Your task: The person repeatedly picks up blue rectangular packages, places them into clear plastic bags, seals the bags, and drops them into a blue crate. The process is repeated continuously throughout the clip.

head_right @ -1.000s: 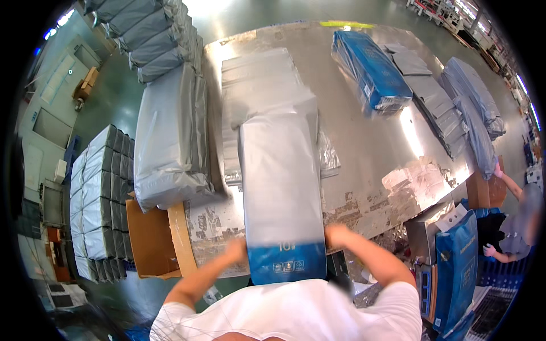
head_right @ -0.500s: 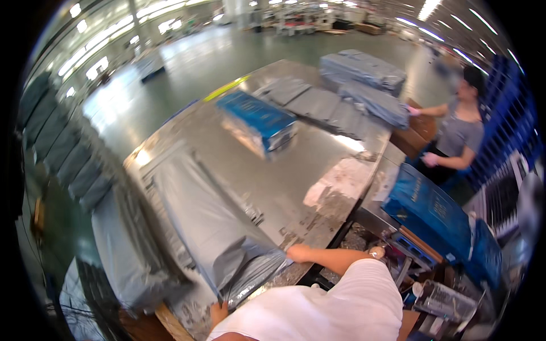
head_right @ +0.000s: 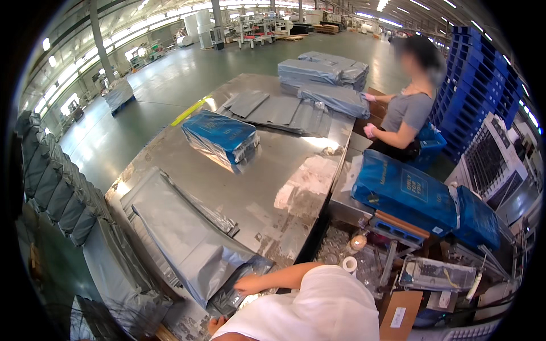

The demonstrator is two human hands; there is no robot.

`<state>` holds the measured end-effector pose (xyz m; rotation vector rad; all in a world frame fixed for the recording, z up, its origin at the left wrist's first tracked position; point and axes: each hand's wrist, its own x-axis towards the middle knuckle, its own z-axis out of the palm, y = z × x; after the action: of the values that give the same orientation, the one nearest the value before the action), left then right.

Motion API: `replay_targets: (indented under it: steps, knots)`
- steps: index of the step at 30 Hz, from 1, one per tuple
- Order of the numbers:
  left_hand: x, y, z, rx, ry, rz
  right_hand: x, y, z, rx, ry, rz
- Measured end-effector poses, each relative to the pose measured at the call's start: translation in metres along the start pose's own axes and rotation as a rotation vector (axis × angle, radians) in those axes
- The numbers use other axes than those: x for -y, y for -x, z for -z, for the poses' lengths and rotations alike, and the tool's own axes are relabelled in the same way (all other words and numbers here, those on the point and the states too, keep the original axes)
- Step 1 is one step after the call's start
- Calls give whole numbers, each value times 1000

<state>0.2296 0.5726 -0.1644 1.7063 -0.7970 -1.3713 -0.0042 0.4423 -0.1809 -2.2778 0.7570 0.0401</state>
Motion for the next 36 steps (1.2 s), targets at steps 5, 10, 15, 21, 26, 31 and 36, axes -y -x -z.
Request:
replay_targets:
  steps: [5,10,15,21,26,31,36]
  knots:
    - [8,-9,1,216,189,-116,82,-65,-36,-410,-489,433]
    - [19,-9,17,210,294,58,70,-59,-39,-520,-1018,-15]
    - [25,0,28,141,282,192,-16,139,-60,-682,-532,-402]
    - [39,-2,70,235,-357,-164,-87,305,-145,-56,606,-545]
    - [-73,-22,58,160,-1398,-1165,-24,119,124,-580,896,134]
    - [-86,-58,48,455,-1515,-1402,-81,29,134,-79,633,608]
    - [-69,-52,49,151,-1078,-1270,-82,53,119,-290,378,426]
